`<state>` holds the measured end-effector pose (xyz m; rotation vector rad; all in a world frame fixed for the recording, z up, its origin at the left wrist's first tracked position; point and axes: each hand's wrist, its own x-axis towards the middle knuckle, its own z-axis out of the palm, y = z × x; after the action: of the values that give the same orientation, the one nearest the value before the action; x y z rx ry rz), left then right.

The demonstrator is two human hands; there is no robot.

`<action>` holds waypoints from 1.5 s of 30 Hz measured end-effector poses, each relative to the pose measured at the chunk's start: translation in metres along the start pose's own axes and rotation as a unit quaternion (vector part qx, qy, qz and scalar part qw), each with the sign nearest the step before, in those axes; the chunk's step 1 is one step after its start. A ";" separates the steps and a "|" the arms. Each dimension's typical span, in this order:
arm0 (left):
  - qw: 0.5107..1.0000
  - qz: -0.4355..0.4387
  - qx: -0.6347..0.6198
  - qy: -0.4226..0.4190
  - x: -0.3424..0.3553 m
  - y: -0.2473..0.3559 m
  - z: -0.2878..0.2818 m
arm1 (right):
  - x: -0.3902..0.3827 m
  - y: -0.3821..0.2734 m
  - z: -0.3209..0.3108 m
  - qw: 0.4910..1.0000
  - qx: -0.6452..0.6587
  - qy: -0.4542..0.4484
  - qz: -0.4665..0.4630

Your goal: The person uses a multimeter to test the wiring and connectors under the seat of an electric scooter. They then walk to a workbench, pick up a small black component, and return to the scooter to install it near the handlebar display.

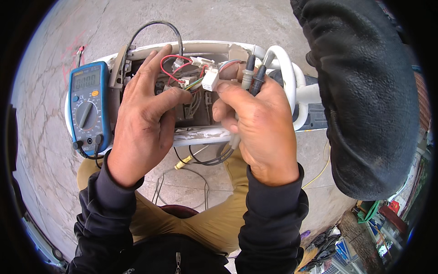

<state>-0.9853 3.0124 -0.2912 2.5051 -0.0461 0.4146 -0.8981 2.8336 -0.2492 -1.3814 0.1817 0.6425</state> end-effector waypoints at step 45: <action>0.999 -0.010 -0.023 -0.035 -0.004 0.005 -0.012 | -0.003 0.007 0.001 0.968 -0.245 -0.053 0.000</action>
<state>-0.9932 3.0149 -0.2809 2.4717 -0.0579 0.3149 -0.9044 2.8343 -0.2532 -1.8141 -0.0704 0.7918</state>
